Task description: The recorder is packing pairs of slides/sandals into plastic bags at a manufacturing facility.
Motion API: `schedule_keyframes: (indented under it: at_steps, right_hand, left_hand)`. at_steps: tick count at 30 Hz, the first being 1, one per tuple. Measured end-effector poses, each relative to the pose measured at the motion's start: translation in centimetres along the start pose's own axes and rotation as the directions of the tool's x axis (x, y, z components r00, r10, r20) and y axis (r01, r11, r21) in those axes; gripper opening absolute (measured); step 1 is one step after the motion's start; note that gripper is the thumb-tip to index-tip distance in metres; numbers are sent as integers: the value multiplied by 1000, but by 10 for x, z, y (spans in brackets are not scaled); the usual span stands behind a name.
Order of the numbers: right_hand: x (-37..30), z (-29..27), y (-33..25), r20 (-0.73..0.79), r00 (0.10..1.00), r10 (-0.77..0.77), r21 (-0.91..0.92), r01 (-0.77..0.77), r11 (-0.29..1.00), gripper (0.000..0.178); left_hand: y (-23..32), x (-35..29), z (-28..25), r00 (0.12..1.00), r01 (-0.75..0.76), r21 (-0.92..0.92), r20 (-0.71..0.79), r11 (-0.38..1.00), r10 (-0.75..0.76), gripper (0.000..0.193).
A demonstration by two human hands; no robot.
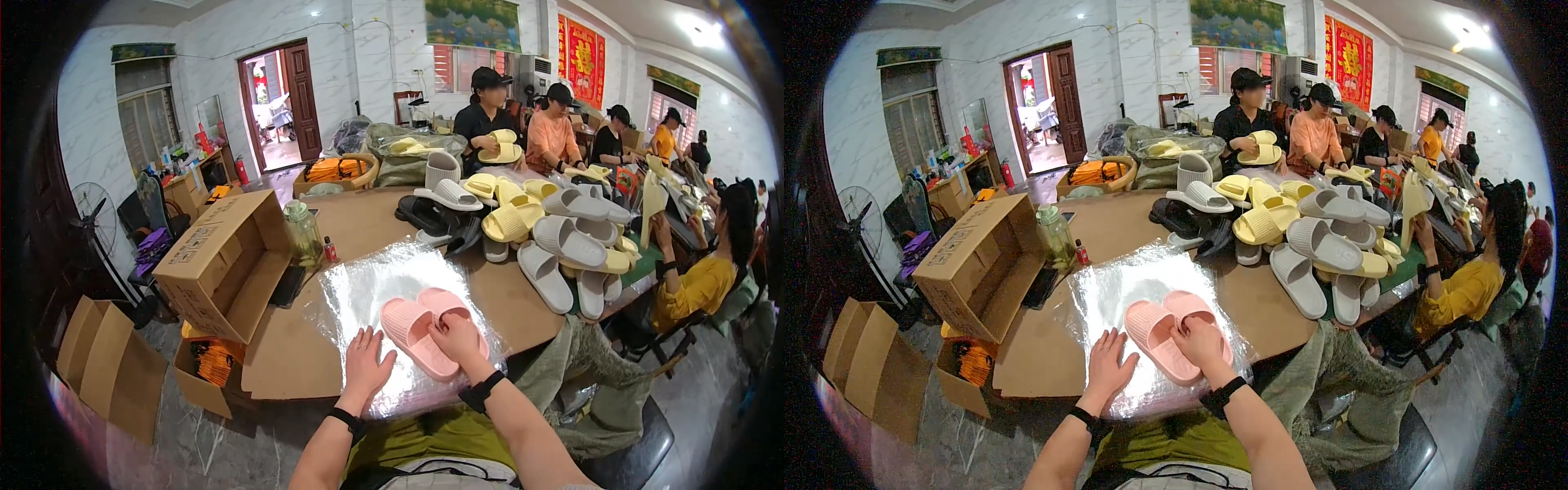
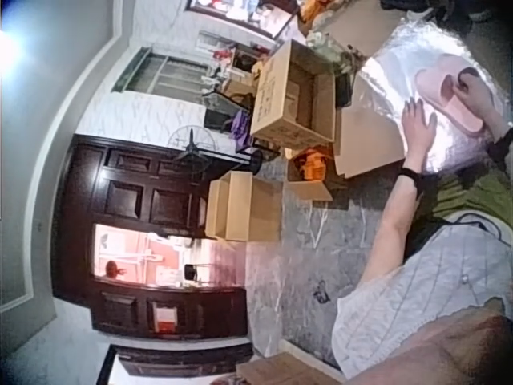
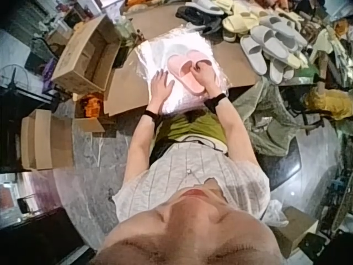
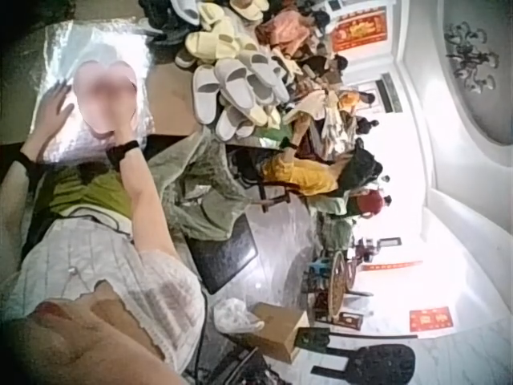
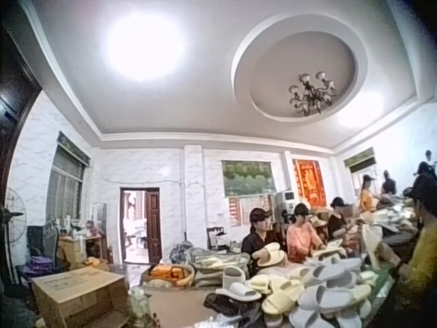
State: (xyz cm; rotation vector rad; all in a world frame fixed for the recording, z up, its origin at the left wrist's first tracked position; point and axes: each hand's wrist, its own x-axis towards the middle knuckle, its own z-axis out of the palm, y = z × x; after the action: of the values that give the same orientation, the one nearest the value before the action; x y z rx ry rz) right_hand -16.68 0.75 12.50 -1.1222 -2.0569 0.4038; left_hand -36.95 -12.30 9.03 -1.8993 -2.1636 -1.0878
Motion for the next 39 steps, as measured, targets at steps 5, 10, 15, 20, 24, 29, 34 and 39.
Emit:
schedule_keyframes:
  at_steps: [5, 10, 15, 20, 24, 29, 34, 39]
  right_hand:
    - [-1, -1, 0, -4, 1000, 3, -10, -3, 1000, 37]
    - [-1, 2, 2, -27, 1000, -10, -9, 9, 1000, 36]
    - [-2, 0, 1, -40, 999, -21, 16, 22, 1000, 37]
    - [-1, 0, 2, -17, 1000, -1, 10, 1, 1000, 38]
    - [-1, 0, 2, -13, 1000, -5, -1, 5, 1000, 37]
    - [-1, 0, 0, -22, 1000, -6, 13, 7, 1000, 37]
    - [-1, 0, 1, -16, 1000, -6, 12, 7, 1000, 37]
    - [-1, -1, 0, 2, 1000, 9, 11, -9, 1000, 37]
  left_hand:
    - [1, 1, -1, 1000, 3, 7, 15, 1000, -3, 61]
    - [1, 1, -1, 1000, 6, 21, 19, 1000, -6, 61]
    - [3, 0, -1, 1000, 7, 3, 11, 1000, -7, 61]
    - [2, 0, 0, 1000, -1, 5, 0, 1000, 1, 60]
    - [1, 0, 1, 1000, 6, 7, 3, 1000, -6, 60]
    - [0, 1, 0, 1000, -4, 2, 1, 1000, 4, 60]
    - [1, 1, 0, 1000, 1, 2, 4, 1000, -1, 60]
    - [-1, 0, 1, 1000, 7, 0, 6, 1000, -7, 60]
